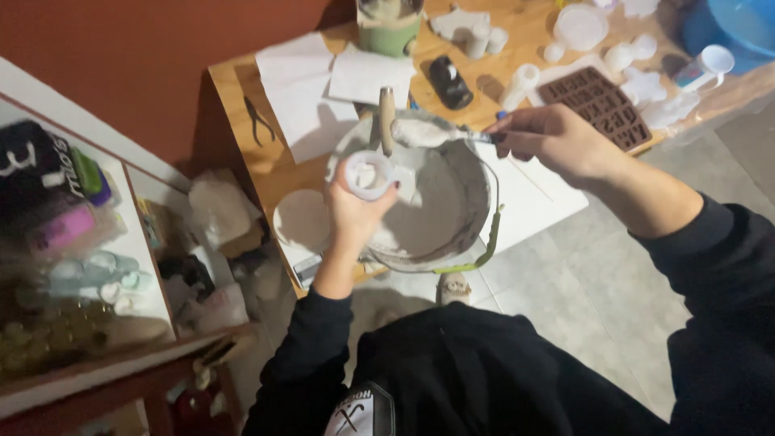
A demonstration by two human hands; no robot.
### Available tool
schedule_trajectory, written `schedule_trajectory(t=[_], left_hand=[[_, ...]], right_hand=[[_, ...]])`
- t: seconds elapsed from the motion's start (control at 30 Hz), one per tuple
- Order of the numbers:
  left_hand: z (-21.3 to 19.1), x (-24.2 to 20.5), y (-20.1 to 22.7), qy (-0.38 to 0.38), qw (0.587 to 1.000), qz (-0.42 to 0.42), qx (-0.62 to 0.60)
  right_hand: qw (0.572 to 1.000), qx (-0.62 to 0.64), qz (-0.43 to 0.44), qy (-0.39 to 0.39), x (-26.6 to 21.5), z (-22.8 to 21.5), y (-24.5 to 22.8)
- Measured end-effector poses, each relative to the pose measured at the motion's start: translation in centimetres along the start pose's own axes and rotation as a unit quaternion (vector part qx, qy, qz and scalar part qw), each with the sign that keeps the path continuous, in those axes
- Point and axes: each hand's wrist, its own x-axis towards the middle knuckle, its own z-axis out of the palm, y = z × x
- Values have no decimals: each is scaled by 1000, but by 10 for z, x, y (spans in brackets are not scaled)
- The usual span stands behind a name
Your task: Scooping a white plaster mixture from a large bucket and pouring it into various small molds.
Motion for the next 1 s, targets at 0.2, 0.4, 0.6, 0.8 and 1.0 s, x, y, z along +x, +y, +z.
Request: schedule_trajectory(t=[0.2, 0.4, 0.6, 0.8, 1.0], left_hand=[[-16, -18, -49, 100, 992, -40, 59], [-12, -28, -57, 120, 988, -5, 101], [-9, -30, -57, 137, 978, 43, 149], [-12, -25, -48, 133, 978, 32, 156], [-19, -14, -43, 151, 987, 3, 60]], right_hand=[[922, -377, -66, 59, 57, 54, 80], [673, -727, -133, -22, 93, 139, 179], [729, -670, -47, -131, 70, 179, 163], [892, -424, 102, -118, 78, 168, 170], [977, -195, 61, -66, 64, 119, 157]])
